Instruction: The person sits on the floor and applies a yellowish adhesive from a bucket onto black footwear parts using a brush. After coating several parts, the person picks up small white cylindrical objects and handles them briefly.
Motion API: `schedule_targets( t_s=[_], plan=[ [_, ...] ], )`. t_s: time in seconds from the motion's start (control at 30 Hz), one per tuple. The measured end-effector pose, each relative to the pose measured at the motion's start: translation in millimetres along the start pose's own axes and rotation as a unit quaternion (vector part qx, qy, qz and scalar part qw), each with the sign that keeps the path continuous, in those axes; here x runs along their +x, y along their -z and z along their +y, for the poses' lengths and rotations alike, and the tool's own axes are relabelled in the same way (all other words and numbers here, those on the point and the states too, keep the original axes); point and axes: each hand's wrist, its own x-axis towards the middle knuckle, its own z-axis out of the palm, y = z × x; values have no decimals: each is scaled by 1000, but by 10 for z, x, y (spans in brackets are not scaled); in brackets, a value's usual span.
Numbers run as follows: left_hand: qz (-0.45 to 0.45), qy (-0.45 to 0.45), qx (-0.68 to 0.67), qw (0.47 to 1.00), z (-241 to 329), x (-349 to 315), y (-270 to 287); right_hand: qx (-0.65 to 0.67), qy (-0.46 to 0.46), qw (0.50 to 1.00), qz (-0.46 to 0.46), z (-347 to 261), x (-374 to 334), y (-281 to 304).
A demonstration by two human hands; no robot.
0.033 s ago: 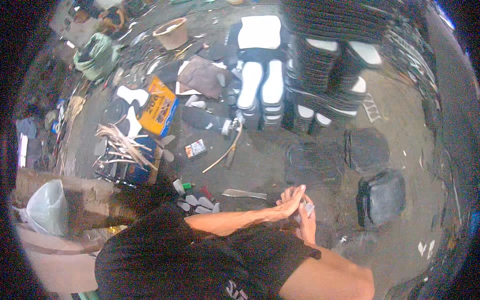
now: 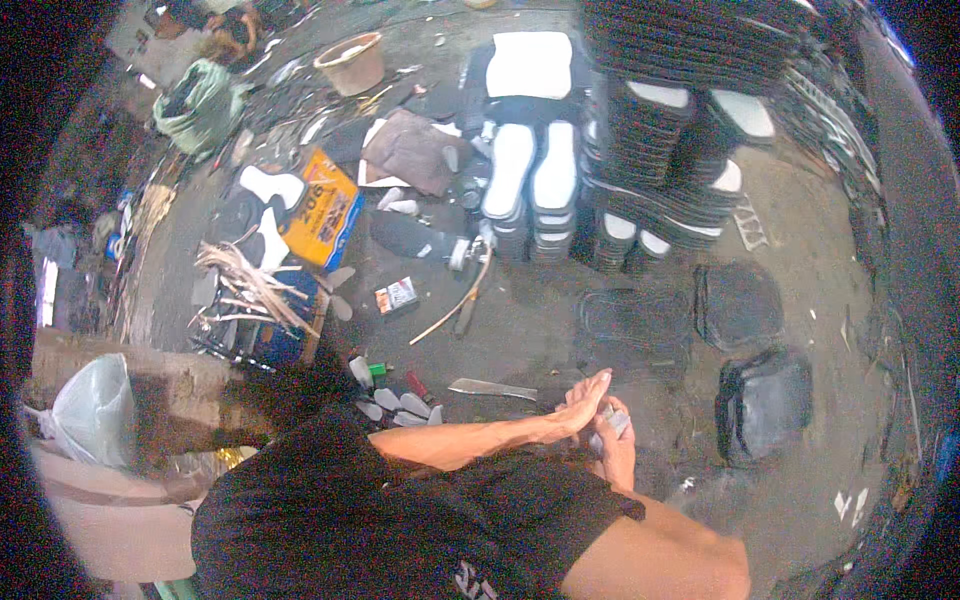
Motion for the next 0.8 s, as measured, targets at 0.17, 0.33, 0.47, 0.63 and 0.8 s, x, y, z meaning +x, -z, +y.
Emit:
schedule_targets(
  t_s=[0.17,0.33,0.47,0.63,0.8],
  plan=[
    [212,-223,142,941,-479,227,1000,13,-9,995,100,-203,-2,176],
    [596,-200,207,749,-728,284,3671,6,29,973,227,-410,-128,656],
    [660,-36,263,702,-1355,459,5285,3,25,969,246,-485,-160,611],
    [613,-12,528,587,-1862,317,5692,12,-8,978,207,-314,-126,569],
    [694,-142,280,648,-1541,330,5109,7,4,973,232,-390,-230,722]
  ],
)
